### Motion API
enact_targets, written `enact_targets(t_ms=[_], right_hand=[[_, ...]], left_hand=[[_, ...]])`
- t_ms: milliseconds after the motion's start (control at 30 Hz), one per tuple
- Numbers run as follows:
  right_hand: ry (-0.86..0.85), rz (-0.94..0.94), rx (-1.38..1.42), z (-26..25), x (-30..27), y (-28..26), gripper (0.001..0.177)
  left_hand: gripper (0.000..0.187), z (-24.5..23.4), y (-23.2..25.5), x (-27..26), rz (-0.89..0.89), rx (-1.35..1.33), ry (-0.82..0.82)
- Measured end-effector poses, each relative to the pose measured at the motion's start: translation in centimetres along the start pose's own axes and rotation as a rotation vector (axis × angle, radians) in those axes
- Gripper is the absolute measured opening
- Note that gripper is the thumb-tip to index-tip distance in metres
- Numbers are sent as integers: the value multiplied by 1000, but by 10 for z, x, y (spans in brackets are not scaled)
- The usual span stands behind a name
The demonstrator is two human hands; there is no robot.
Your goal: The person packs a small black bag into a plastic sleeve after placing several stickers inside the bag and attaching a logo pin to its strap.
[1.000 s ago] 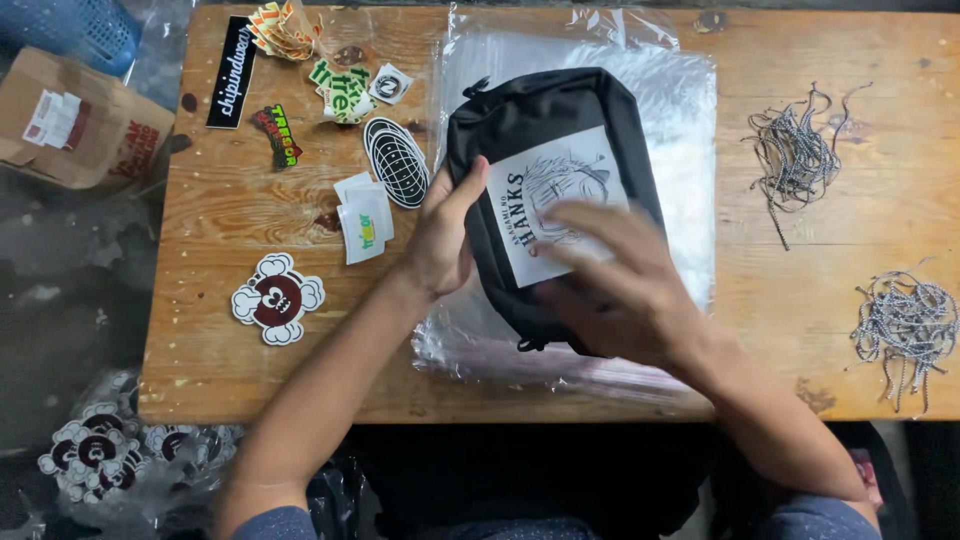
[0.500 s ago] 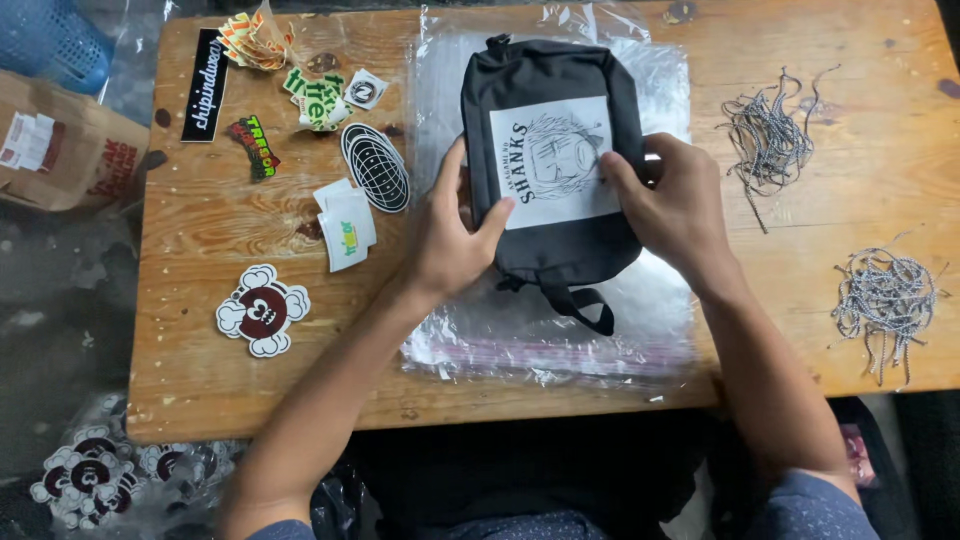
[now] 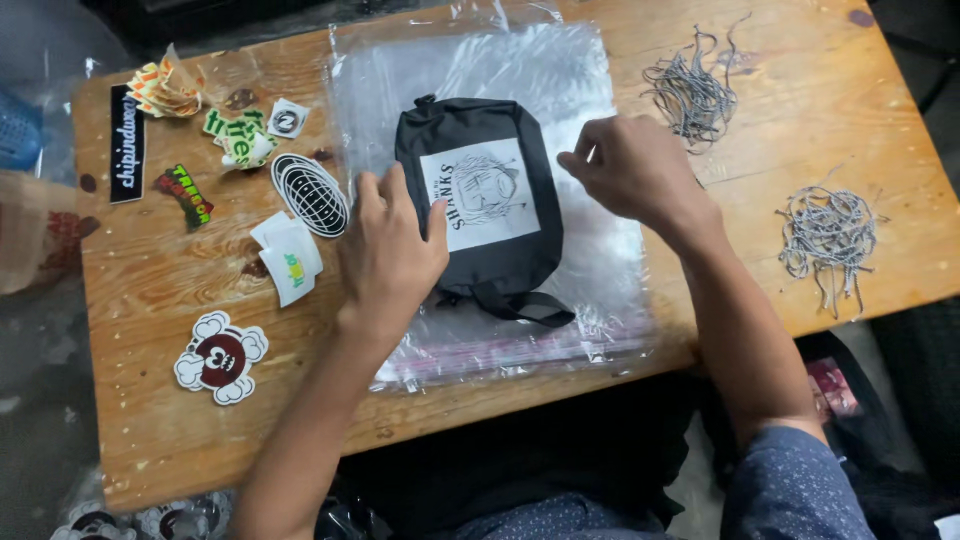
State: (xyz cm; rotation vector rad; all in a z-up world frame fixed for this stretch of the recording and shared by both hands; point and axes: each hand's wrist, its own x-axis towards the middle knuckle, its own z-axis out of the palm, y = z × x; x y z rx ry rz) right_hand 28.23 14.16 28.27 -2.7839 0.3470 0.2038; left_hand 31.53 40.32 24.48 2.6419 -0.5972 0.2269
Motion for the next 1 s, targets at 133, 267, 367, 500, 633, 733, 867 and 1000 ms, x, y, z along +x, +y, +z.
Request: enact_targets(t_ms=[133,267,367,500,633,733,867,1000], right_hand=[[145,19,-147,-4,-1,59,19],[136,225,-183,1,-20,100,22],[137,332,-126,11,-35,114,29],[372,136,-165,58,-41,154,25],[380,71,-176,48,-58,143,26],[442,-30,334,16,-88,120,11],[383,-175,1138,0,-106,120,10],[375,-291,1506,-9,-111,127,28]], left_hand=[[44,-7,30,5,194,38,131],[33,5,69,15,403,-152,128],[28,29,100,23,500,-248,66],[18,69,140,31,600,-310,-85],[23,98,170,44,621,-502,-318],[62,121,180,51,795,-541,-239],[27,108,191,52,772,-886,-265],[10,82,184,42,766,-969,-278]])
